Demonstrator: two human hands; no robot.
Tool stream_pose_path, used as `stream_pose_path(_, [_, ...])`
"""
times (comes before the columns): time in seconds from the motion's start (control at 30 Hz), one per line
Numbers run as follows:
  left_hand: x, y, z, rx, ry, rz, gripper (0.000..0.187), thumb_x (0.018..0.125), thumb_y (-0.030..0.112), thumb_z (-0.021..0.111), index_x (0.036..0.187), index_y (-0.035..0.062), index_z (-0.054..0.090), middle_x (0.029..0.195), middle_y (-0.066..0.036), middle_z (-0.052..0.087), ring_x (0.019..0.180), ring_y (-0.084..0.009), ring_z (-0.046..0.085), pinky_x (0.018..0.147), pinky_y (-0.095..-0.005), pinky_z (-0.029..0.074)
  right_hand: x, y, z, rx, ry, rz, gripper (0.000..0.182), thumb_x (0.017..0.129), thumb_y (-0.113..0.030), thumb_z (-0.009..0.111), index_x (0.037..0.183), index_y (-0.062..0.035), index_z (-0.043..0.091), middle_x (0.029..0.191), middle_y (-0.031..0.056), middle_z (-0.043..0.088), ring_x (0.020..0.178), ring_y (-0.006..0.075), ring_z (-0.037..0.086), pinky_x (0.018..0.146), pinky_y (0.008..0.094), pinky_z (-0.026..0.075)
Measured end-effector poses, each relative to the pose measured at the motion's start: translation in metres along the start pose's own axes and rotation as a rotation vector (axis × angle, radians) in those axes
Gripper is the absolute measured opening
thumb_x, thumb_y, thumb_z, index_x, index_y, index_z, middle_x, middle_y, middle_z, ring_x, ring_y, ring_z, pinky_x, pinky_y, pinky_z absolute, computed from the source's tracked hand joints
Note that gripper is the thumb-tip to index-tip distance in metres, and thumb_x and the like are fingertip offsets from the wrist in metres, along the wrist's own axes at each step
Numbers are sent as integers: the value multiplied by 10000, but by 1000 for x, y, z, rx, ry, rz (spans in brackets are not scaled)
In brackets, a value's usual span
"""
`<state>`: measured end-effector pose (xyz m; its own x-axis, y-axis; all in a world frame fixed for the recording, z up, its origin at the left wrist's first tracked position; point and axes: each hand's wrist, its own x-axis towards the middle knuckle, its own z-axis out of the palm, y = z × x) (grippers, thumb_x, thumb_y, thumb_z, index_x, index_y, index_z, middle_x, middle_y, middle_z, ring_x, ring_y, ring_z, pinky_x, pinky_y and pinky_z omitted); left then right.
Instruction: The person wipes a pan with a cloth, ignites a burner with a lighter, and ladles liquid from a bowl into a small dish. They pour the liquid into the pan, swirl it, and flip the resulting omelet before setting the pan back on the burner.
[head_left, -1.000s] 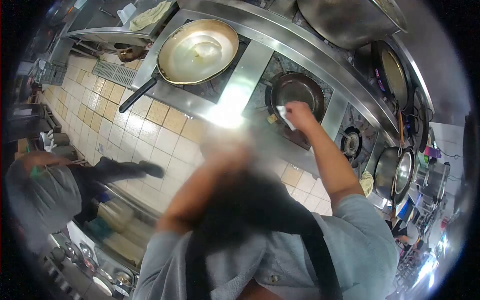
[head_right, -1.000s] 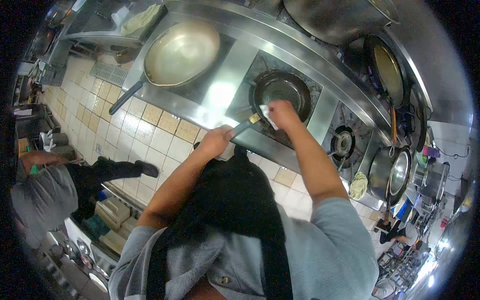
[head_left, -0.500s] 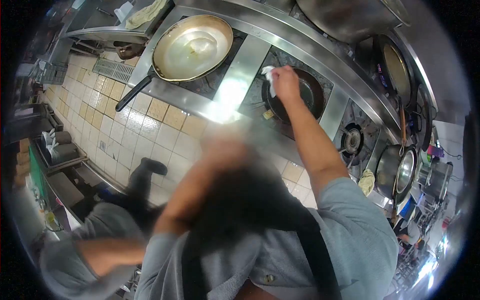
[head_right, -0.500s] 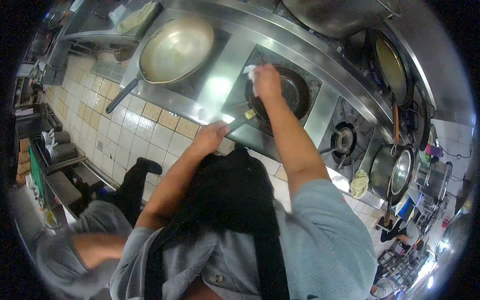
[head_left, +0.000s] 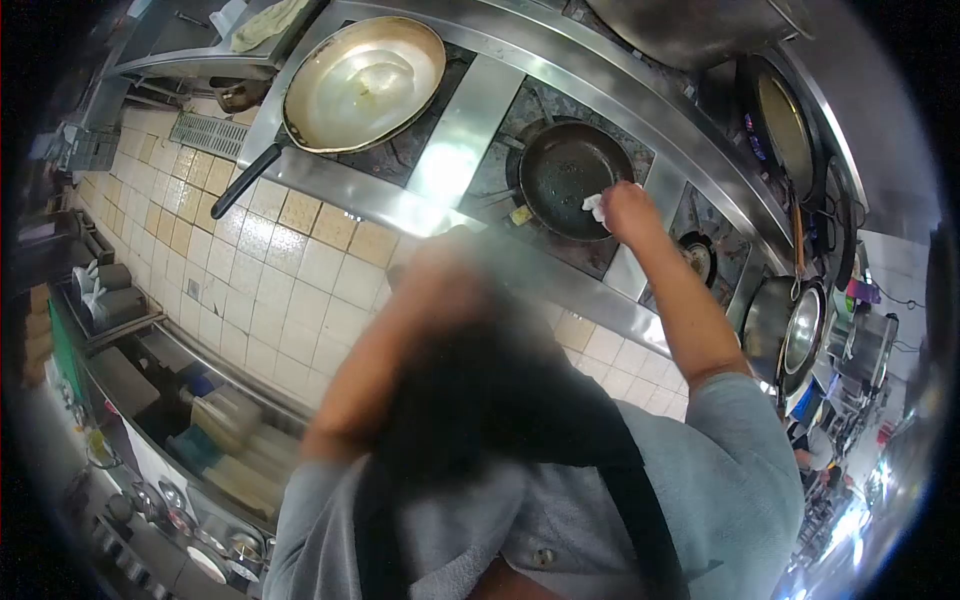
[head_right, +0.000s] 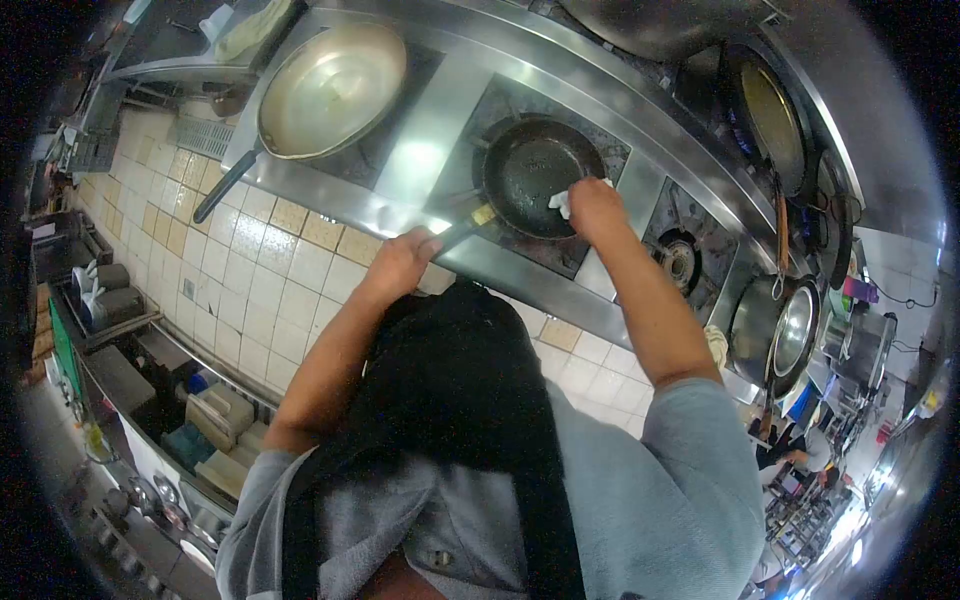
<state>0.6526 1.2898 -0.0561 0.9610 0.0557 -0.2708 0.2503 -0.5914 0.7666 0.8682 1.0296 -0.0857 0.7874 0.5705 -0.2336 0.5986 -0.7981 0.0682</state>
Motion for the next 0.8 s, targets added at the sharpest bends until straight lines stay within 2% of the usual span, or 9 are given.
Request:
stream_pose_path(0.03, [2,-1,-1,-10,-5,16,302,915,325,490,999,52,588,916,-234,613,905,-418,574,792,-461,449,2,-9,-3,52,-70,-15,124,750,-95,588,837,-25,642,911,196,610,815,362,632,697,450,521])
stream_pose_path(0.17, [0,12,-6,47,-25,12,306,918,327,482,1001,52,587,914,-234,611,908,-417,571,786,-463,446,39,-1,18,156,289,157,151,771,-46,519,849,-2,641,922,234,588,848,374,623,734,436,513])
stream_pose_path(0.23, [-1,20,-8,51,-23,-8,308,921,329,480,994,49,585,913,-235,611,905,-416,571,777,-463,445,51,-23,13,170,255,138,157,782,-54,509,853,-11,643,959,238,580,900,367,605,771,432,503])
stream_pose_path(0.3, [4,3,4,77,-10,-56,307,919,330,484,988,48,584,914,-236,610,904,-413,574,774,-461,447,67,-36,41,237,415,29,154,763,-56,530,857,-40,651,969,203,588,950,360,580,834,441,478])
stream_pose_path(0.43, [4,11,-6,159,17,-41,316,911,337,494,967,37,577,919,-241,610,907,-405,580,773,-463,452,49,-75,33,330,178,-204,163,718,-17,566,847,-60,656,1041,181,593,995,349,580,864,446,472])
stream_pose_path(0.6, [1,15,-12,165,-26,-34,345,908,361,487,951,29,573,926,-245,612,920,-405,581,789,-470,452,24,-40,23,270,-235,-295,145,756,-162,598,842,-75,676,992,172,628,915,375,613,827,451,484])
stream_pose_path(0.63, [-3,18,-12,170,-8,-22,356,909,370,482,948,27,571,926,-247,612,919,-406,580,792,-473,452,26,-29,6,147,-216,-311,136,756,-151,595,832,-66,669,939,167,629,883,363,624,795,448,497])
stream_pose_path(0.7, [-7,25,-13,150,-6,-2,351,912,366,478,953,31,572,925,-243,613,917,-406,581,791,-474,452,33,-6,16,73,126,-68,137,760,-125,580,837,-52,667,914,186,625,858,352,631,753,441,510])
stream_pose_path(0.8, [-5,20,-12,124,3,26,336,916,357,473,961,39,571,928,-235,615,915,-406,580,789,-474,453,19,-24,34,97,216,-20,141,764,-100,563,840,-33,661,886,194,619,830,348,634,720,440,517])
